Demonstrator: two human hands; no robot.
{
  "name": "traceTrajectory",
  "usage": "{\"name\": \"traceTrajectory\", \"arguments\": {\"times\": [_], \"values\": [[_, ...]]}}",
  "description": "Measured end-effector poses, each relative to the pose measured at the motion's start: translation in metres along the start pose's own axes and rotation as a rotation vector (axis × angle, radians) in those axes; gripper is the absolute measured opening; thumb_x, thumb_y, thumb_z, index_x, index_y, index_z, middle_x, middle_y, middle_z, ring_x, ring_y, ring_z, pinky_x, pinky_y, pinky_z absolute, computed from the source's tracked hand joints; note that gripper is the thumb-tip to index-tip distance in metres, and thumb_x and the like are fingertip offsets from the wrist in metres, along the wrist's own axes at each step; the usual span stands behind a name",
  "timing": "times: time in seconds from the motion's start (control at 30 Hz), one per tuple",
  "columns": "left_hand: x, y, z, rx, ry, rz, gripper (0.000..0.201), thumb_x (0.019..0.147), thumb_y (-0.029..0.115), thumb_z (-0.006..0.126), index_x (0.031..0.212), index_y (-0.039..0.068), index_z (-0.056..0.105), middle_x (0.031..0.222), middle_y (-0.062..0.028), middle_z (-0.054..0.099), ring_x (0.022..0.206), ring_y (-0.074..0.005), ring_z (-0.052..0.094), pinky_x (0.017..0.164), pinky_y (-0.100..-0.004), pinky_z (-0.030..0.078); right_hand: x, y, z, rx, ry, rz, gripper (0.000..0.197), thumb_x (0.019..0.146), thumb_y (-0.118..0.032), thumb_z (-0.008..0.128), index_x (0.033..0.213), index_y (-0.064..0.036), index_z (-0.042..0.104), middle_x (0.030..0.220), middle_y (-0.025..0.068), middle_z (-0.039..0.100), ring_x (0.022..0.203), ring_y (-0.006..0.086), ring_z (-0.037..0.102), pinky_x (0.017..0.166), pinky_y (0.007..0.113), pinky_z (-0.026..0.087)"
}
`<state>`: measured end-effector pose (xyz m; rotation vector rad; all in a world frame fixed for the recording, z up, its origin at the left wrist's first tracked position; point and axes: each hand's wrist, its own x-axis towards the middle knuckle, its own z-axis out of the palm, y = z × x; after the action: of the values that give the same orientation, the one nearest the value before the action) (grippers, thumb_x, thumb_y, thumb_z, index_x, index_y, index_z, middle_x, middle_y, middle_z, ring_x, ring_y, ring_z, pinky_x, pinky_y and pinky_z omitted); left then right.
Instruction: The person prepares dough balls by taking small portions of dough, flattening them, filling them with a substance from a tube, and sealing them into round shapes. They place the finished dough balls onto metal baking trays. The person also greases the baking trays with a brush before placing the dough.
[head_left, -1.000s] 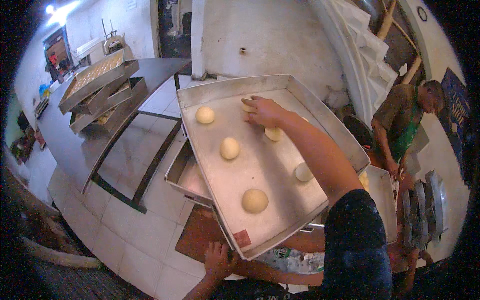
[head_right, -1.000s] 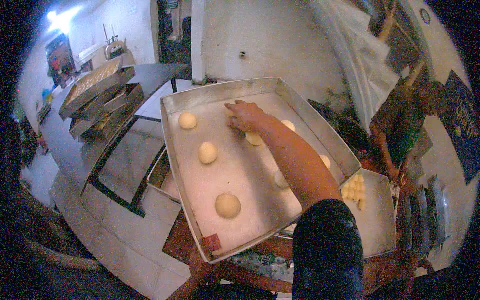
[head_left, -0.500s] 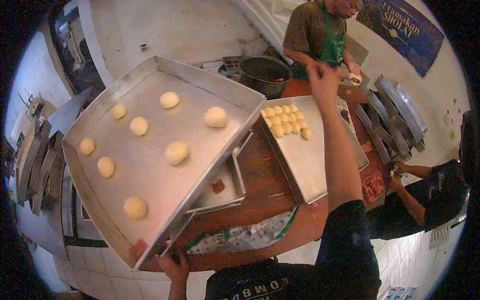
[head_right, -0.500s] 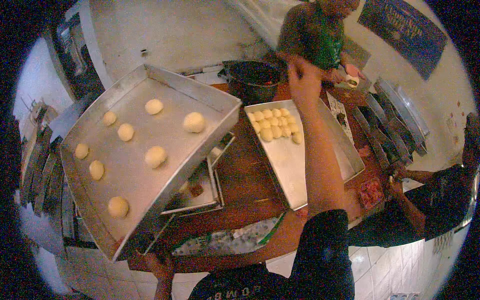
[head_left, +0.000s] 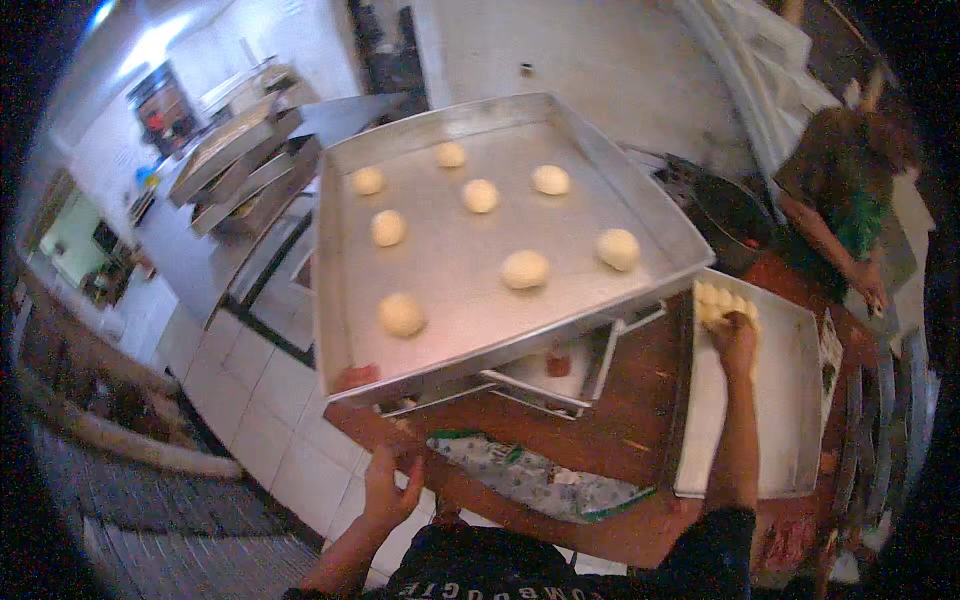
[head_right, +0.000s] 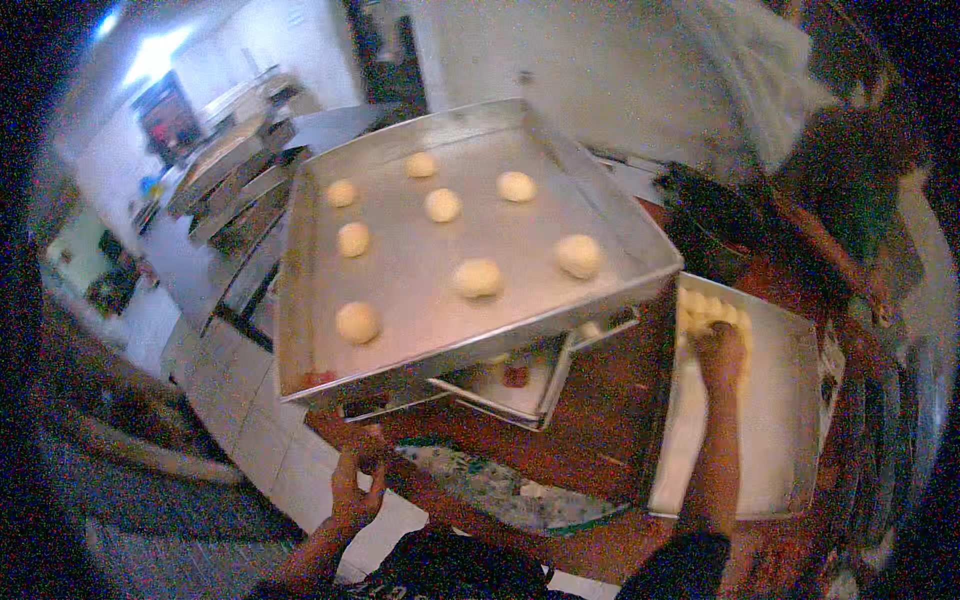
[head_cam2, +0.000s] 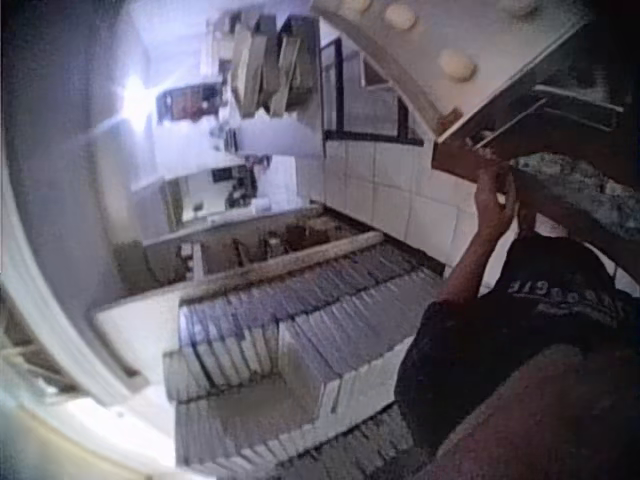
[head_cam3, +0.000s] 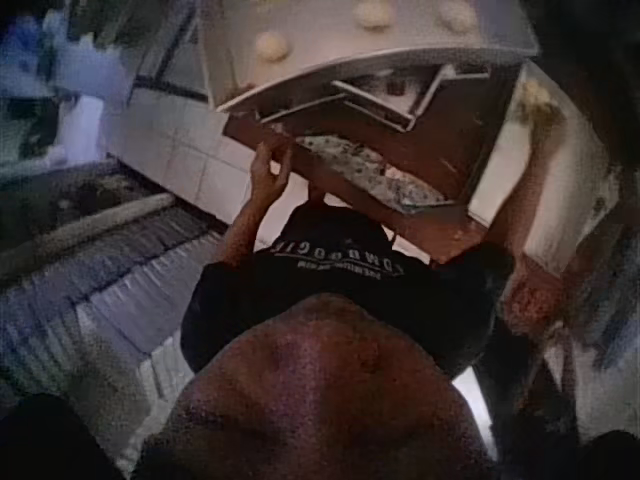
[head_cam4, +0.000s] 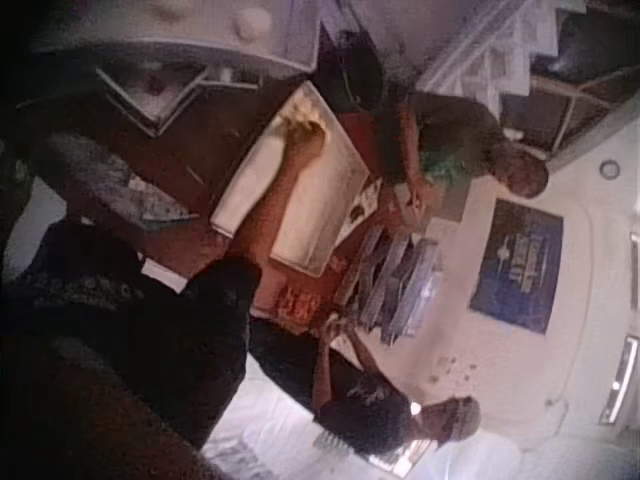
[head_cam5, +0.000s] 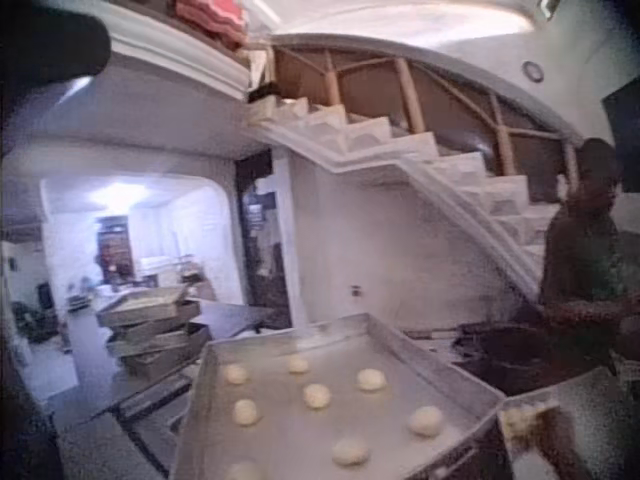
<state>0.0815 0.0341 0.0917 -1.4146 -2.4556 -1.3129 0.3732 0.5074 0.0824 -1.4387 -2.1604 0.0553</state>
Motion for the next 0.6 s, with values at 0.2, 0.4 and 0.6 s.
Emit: {"name": "traceTrajectory", "arguments": {"times": [0.2,0.4,0.6], "values": [[0.006,0.023,-0.009,-0.230,-0.140,-0.077,0.016,0.077,0.010,0.064,0.091,0.003,0.059,0.083,-0.0130,0.061,0.074,-0.0287,0.060,0.066,-0.0362,0.048,-0.046,-0.109,-0.175,0.000,0.332,-0.325,0.028,0.071,-0.004,0.059,0.099,-0.0023,0.058,0.103,0.0132,0.055,0.095,0.0315,0.054,0.084,0.038,0.044],[0.035,0.077,0.009,-0.407,-0.266,0.234,0.028,0.080,0.018,0.062,0.103,0.004,0.060,0.105,-0.0142,0.058,0.105,-0.0321,0.052,0.090,-0.0380,0.041,-0.149,-0.221,-0.192,0.646,-0.393,-0.420,0.028,0.070,0.000,0.062,0.096,-0.0038,0.053,0.097,0.0083,0.054,0.088,0.0204,0.054,0.076,0.031,0.045],[0.007,0.006,-0.006,-0.467,-0.541,0.148,0.034,0.085,0.022,0.056,0.112,0.001,0.054,0.109,-0.0148,0.057,0.104,-0.0273,0.054,0.087,-0.0376,0.044,-0.203,-0.257,-0.077,0.793,-0.790,-0.315,0.029,0.076,-0.023,0.068,0.100,-0.0069,0.061,0.093,0.0150,0.061,0.089,0.0314,0.059,0.077,0.037,0.047]]}}
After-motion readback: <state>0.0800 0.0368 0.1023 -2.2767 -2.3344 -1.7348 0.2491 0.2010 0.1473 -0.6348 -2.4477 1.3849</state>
